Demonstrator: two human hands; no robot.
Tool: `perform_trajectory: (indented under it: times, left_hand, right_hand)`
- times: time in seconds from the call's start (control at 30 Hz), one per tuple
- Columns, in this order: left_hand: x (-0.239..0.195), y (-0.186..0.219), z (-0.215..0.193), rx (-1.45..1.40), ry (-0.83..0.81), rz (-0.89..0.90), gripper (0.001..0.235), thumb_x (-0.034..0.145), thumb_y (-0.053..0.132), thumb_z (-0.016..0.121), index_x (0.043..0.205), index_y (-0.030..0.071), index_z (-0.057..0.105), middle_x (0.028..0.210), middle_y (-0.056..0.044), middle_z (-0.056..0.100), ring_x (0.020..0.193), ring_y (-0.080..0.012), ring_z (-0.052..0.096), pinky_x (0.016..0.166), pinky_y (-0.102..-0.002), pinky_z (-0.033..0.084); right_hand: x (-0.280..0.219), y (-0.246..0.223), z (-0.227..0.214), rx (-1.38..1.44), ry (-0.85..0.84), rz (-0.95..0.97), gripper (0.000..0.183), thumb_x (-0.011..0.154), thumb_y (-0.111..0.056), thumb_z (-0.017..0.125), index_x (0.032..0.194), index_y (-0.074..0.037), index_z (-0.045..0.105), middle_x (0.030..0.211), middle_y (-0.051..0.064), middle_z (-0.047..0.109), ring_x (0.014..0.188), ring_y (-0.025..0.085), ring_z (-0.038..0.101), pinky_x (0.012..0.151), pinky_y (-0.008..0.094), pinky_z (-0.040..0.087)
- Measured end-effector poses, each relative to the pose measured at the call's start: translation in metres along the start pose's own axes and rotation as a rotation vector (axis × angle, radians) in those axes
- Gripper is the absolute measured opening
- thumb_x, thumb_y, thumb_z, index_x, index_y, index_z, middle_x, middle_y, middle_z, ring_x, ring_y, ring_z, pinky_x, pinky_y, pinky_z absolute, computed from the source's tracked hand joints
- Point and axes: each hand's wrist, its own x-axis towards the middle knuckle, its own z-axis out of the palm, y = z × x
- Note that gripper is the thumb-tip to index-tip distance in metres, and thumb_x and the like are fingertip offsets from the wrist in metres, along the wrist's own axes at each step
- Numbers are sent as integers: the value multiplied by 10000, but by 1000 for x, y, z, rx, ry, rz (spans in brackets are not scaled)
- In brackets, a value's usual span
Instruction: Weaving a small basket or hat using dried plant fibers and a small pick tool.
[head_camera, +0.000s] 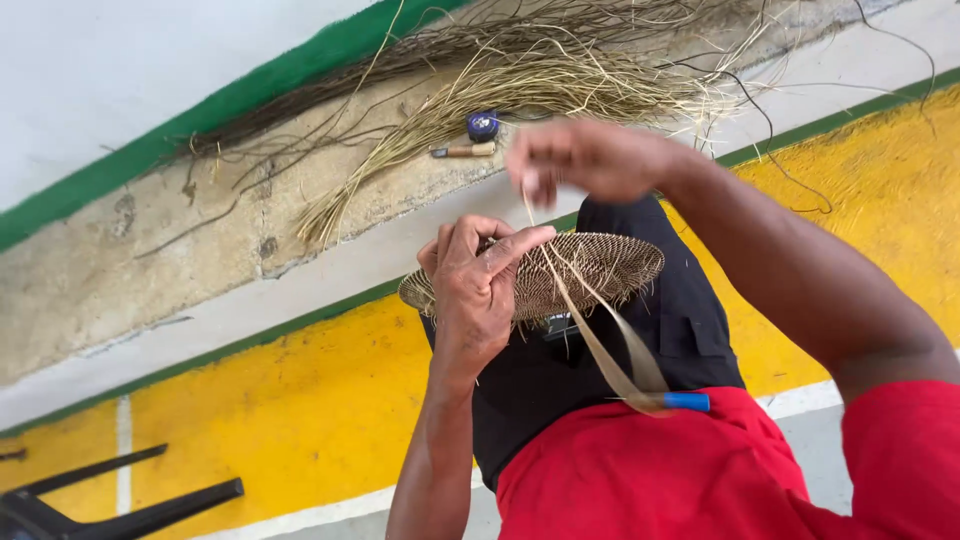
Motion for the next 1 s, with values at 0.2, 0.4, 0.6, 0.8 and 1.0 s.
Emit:
perform_trajectory:
  times: [0.2, 0.4, 0.6, 0.8, 1.0]
  left_hand:
    - [4, 0, 1, -11, 4, -41, 274, 940, 108, 739, 1159, 266, 782, 930, 48, 584, 942, -152, 566, 974, -342, 343]
    - [2, 5, -2, -34, -39, -83, 220, 980, 102, 718, 1142, 239, 772, 1100, 82, 747, 987, -125, 602, 1012, -328, 354]
    - [-3, 12, 1, -83, -23, -57, 214, 980, 105, 690, 1133, 225, 779, 1085, 86, 758, 983, -107, 603, 1012, -323, 335]
    - [0, 3, -3, -76, 2, -79, 191, 976, 104, 697, 1110, 213, 778, 1067, 89, 774, 953, -107, 598, 1016, -326, 325]
    - [-6, 0, 1, -122, -31, -74, 197, 998, 88, 672, 1122, 215, 759, 1118, 75, 756, 1006, -122, 612, 1012, -311, 366]
  right_hand:
    - [5, 43, -30, 93, 830, -6, 255, 1163, -270, 516, 1079, -70, 649, 945, 55, 640, 818, 172, 662, 797, 347, 628]
    - [-23, -24, 60, -42, 362, 75, 240, 1026, -261, 567, 1174, -107, 675, 997, 37, 734, 888, 145, 716, 760, 347, 620]
    - [11, -27, 22, -252, 614, 0, 273, 1114, -228, 507, 985, -37, 653, 864, 47, 720, 744, 110, 736, 661, 278, 618]
    - [29, -1, 2, -515, 725, -294, 158, 1063, -188, 596, 1099, -95, 718, 954, 27, 754, 816, 155, 726, 657, 303, 594]
    - [-32, -31, 88, -140, 666, -58, 197, 1075, -208, 603, 1104, -32, 688, 927, 41, 746, 861, 110, 729, 745, 290, 590]
